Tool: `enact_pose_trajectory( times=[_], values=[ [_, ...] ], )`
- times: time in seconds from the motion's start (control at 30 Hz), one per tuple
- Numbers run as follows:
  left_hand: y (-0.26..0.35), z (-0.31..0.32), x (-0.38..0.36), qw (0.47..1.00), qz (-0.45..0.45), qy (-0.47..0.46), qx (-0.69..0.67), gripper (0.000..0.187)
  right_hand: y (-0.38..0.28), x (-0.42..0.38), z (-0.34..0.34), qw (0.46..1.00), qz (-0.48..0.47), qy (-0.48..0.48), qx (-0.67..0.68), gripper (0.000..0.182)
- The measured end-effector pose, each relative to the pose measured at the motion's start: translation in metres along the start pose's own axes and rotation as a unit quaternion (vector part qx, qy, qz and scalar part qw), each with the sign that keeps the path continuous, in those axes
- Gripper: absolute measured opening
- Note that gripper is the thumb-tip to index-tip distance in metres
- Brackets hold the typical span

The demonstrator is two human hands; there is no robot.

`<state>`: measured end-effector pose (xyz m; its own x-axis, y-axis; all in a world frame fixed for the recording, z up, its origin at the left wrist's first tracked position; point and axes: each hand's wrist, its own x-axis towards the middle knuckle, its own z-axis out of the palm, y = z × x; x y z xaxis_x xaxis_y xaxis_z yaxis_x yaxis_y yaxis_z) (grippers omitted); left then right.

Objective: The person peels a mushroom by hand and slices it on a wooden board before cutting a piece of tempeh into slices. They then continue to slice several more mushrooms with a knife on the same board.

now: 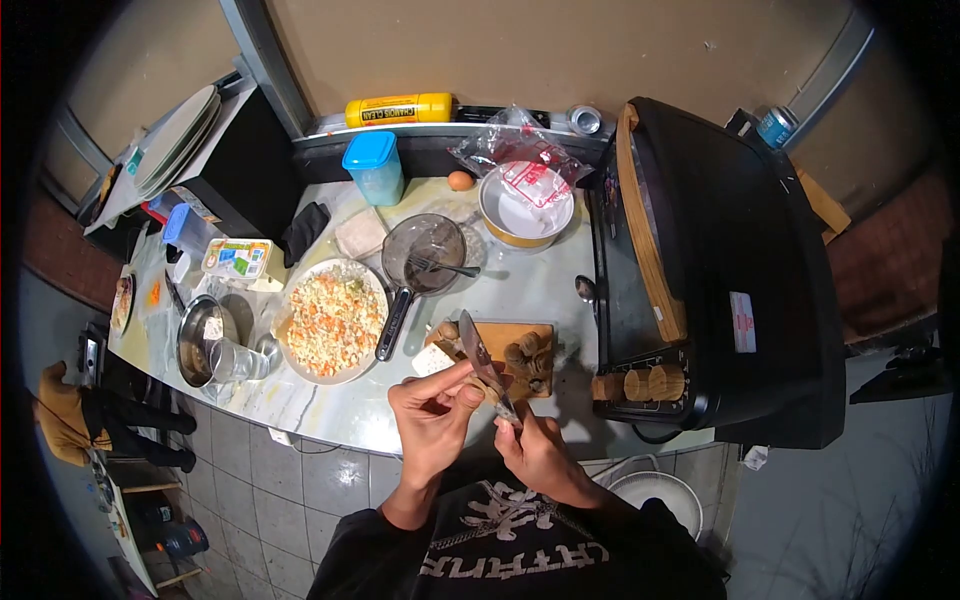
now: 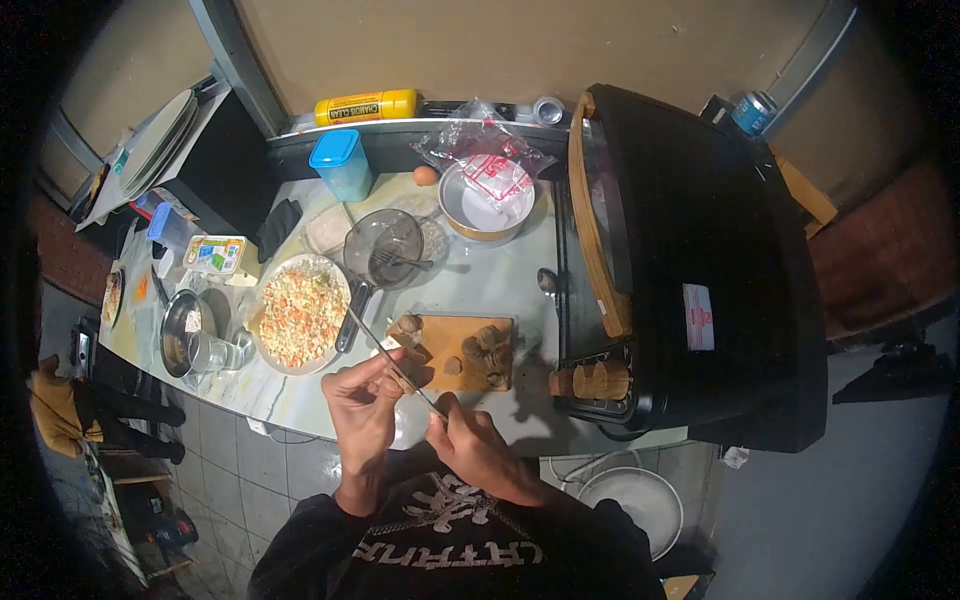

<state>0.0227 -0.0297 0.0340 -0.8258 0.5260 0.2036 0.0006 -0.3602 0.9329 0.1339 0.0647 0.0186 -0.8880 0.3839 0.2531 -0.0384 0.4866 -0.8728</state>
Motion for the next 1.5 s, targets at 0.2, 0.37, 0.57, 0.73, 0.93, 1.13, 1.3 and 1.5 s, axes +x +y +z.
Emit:
enact_pose_trajectory(
  times=[0.2, 0.37, 0.57, 0.73, 0.93, 1.13, 1.3, 1.5],
  values=[
    [0.03, 0.003, 0.016, 0.995, 0.005, -0.052, 0.082, 0.024, -0.003, 0.001, -0.009, 0.999, 0.01, -0.042, 0.01, 0.016],
    [0.031, 0.0, 0.017, 0.988, 0.006, -0.072, 0.135, 0.026, -0.004, 0.003, -0.01, 0.999, 0.007, -0.032, 0.015, 0.016],
    [-0.008, 0.008, 0.008, 0.991, -0.022, -0.065, -0.111, 0.044, 0.002, 0.001, -0.003, 1.0, -0.015, 0.007, 0.022, 0.016],
    [0.002, 0.013, 0.004, 0.994, -0.067, -0.038, -0.081, 0.044, 0.004, 0.001, -0.003, 1.0, 0.0, -0.002, 0.018, 0.016],
    [0.018, -0.001, 0.016, 0.994, -0.077, -0.075, 0.013, 0.034, -0.006, 0.006, -0.011, 0.999, 0.027, -0.042, 0.016, 0.018],
    [0.034, -0.007, 0.03, 0.983, -0.065, -0.139, 0.102, 0.023, -0.008, 0.007, -0.013, 0.997, 0.048, -0.053, 0.006, 0.018],
    [0.035, -0.008, 0.031, 0.975, -0.086, -0.201, 0.035, 0.023, 0.001, 0.003, -0.022, 0.992, 0.061, -0.103, -0.04, 0.02],
    [0.001, 0.012, 0.009, 0.979, -0.1, -0.113, -0.14, 0.051, -0.006, 0.006, -0.013, 0.999, 0.029, 0.003, 0.016, 0.02]
  ],
)
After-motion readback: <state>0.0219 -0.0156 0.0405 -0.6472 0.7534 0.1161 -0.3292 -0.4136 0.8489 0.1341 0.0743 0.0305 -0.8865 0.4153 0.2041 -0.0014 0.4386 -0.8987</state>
